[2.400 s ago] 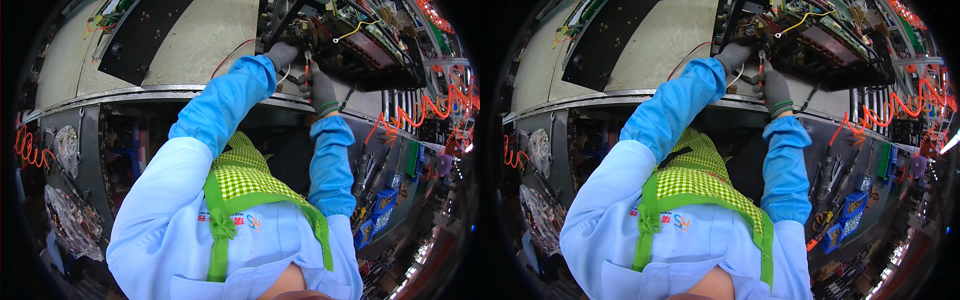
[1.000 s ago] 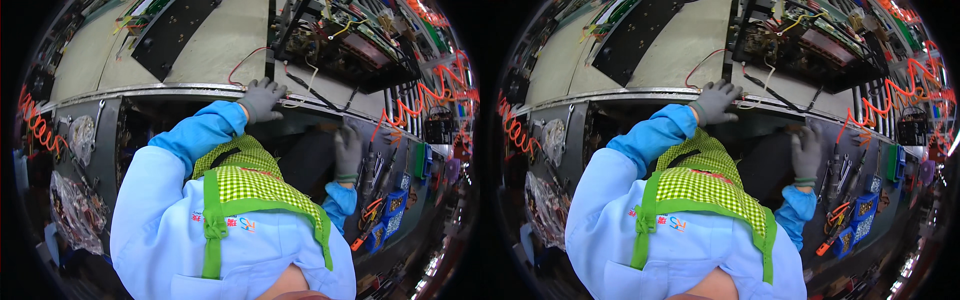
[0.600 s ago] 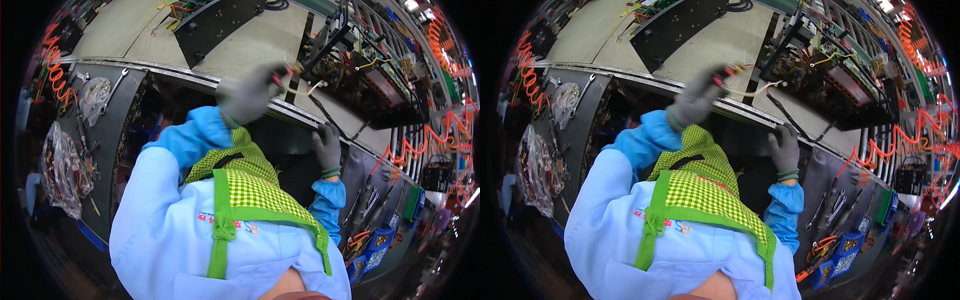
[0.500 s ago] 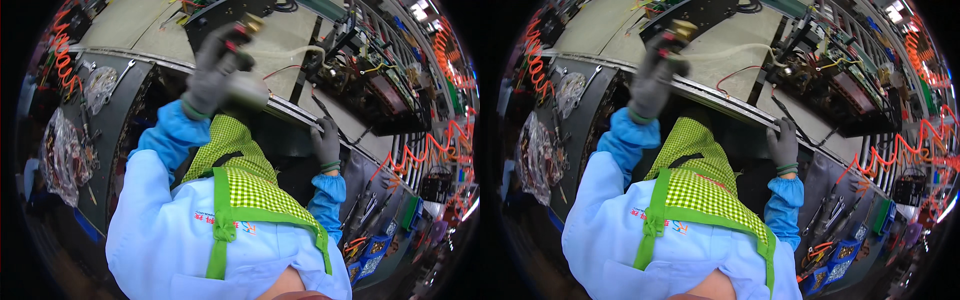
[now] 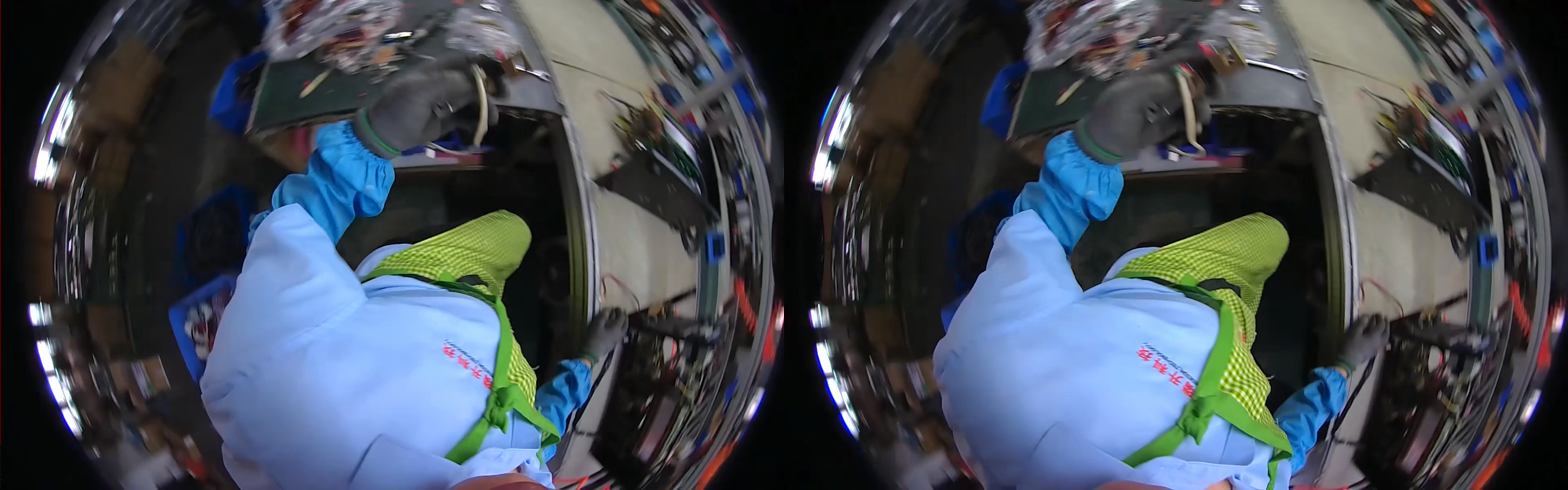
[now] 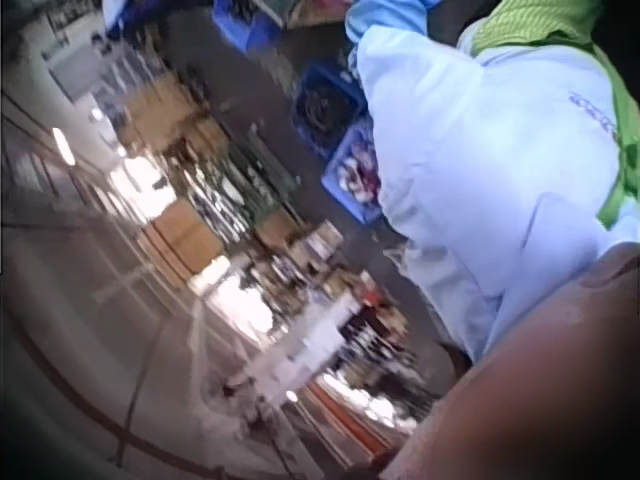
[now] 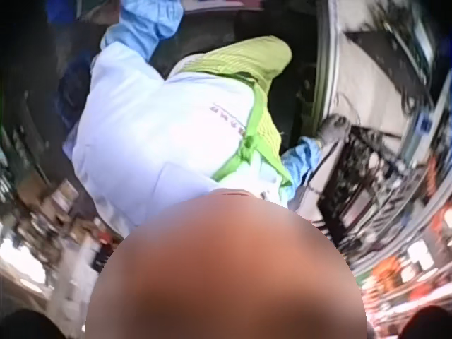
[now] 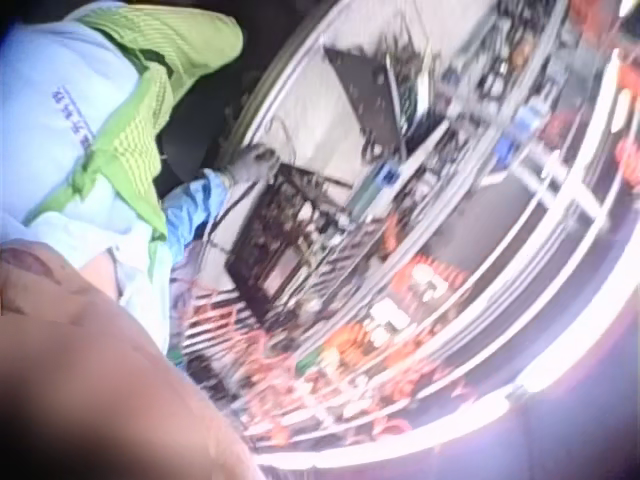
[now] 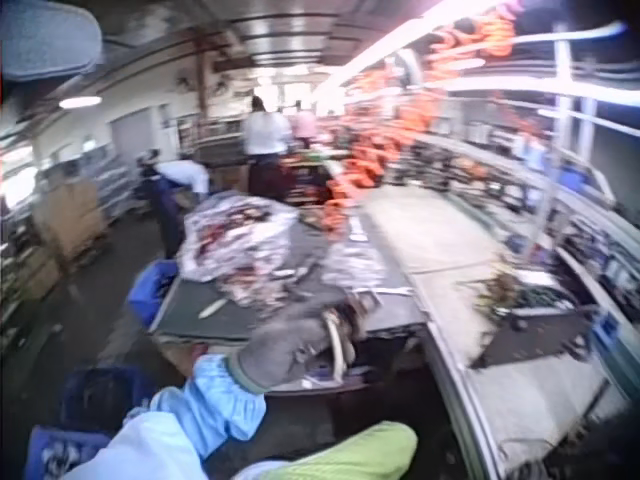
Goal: The person assembles an electronic device on a workbench, using a wrench to tighten bolts and a screwdriver to secure components. They manipulate wires and circuit boards, then use a pneumatic screwdriver to fasten the casing of the device.
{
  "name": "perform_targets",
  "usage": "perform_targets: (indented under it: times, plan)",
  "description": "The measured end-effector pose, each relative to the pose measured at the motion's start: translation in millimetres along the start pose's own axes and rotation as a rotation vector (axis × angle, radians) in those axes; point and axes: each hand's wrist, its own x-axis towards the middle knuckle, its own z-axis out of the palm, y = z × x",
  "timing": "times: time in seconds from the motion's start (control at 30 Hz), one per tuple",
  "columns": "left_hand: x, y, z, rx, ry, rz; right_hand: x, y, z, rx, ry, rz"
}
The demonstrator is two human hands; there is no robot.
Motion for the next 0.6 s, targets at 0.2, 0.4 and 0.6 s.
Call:
perform_targets:
  times: [0.2, 0.4, 0.6]
  plan:
    - [-190.7, -119.7, -32.6, -0.797, -0.324, -1.239, 15.1, -10.8, -1.6, -0.098, -0.085, 0.014]
    - [-412.0, -125.7, -78.0, -0.708, 0.479, -1.821, 7.4, 12.0, -5.6, -0.208, -0.102, 0.055]
    - [-526.2, -99.1, -71.8, -0.333, 0.218, -2.029, 13.7, -2.9, -6.7, -0.183, -0.192, 0.166]
